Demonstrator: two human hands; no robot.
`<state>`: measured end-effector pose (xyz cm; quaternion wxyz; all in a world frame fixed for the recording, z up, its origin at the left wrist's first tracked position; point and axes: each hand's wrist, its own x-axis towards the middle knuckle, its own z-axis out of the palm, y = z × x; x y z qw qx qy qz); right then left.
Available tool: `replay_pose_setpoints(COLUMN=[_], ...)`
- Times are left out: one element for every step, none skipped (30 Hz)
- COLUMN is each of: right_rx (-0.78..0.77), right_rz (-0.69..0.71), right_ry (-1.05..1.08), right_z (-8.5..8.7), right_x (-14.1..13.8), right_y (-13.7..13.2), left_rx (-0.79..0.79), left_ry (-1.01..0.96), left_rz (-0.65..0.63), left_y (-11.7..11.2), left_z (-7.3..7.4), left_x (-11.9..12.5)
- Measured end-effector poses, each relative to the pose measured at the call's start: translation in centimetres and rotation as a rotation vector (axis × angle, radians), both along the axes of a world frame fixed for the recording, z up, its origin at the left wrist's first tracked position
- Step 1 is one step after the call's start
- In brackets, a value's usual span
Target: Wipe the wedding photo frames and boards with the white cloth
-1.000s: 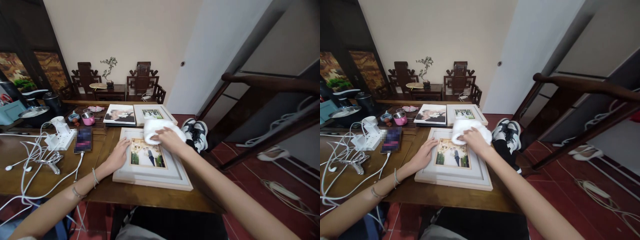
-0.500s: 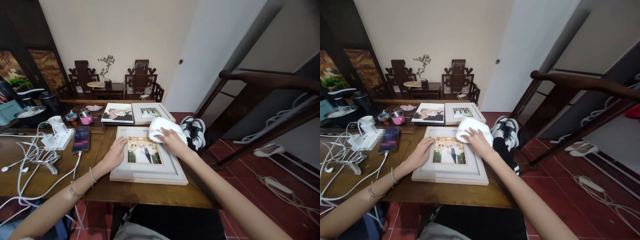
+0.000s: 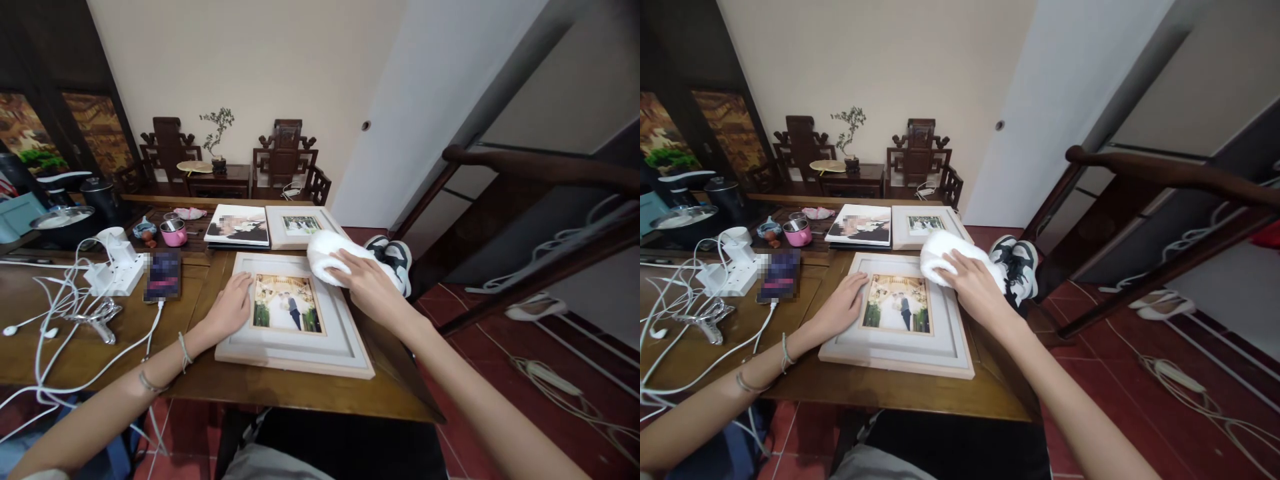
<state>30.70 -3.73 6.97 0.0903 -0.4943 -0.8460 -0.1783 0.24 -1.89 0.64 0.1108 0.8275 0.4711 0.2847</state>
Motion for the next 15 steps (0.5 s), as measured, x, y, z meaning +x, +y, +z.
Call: replay_pose_setpoints(right_rx=[0.008, -0.001, -0.016, -0.032, -0.043, -0.048, -0.049, -0.051, -0.056, -0.062, -0.072, -0.086, -0.101, -0.117, -0.132], right_rz=[0.006, 0.018, 0.035, 0.052, 0.068, 0.083, 0.099, 0.119, 0.139, 0.162, 0.186, 0.208, 0.222, 0.226, 0.221], right_ry=[-0.032, -0.063, -0.089, -0.112, -0.128, -0.136, -0.139, -0.139, -0.137, -0.132, -0.123, -0.109, -0.090, -0.068, -0.049], right_z=[-0.2, -0.5, -0.9, -1.2, -1.5, -1.7, -1.9, -1.9, -1.9, -1.8, -1.6, -1.4, -1.2, -1.0, -0.9], right_x=[-0.2, -0.4, -0.7, -0.9, -1.1, -1.2, -1.3, -1.3, -1.3, -1.4, -1.4, -1.4, -1.5, -1.5, -1.5], right_y=[0.8, 1.4, 1.8, 1.8, 1.5, 0.8, -0.1, -1.4, -2.9, -4.5, -6.2, -7.8, -9.3, -10.4, -11.2], left_rx=[-0.002, -0.005, -0.010, -0.016, -0.023, -0.031, -0.039, -0.047, -0.054, -0.057, -0.056, -0.051, -0.044, -0.036, -0.027], left_ry=[0.001, 0.003, 0.008, 0.014, 0.020, 0.023, 0.022, 0.016, 0.005, -0.006, -0.015, -0.019, -0.017, -0.012, -0.008], left_rz=[0.005, 0.008, 0.010, 0.011, 0.013, 0.014, 0.014, 0.013, 0.011, 0.008, 0.005, 0.001, -0.002, -0.005, -0.009], left_y=[-0.1, -0.1, -0.2, -0.2, -0.1, -0.1, -0.1, 0.0, 0.1, 0.1, 0.1, 0.1, 0.1, 0.1, 0.1], left_z=[-0.1, -0.2, -0.3, -0.4, -0.5, -0.6, -0.7, -0.8, -0.9, -0.9, -1.0, -0.9, -0.9, -0.9, -0.8], left_x=[0.0, 0.1, 0.0, 0.0, 0.0, 0.0, -0.1, -0.1, -0.1, -0.1, -0.1, -0.1, 0.0, 0.0, 0.0])
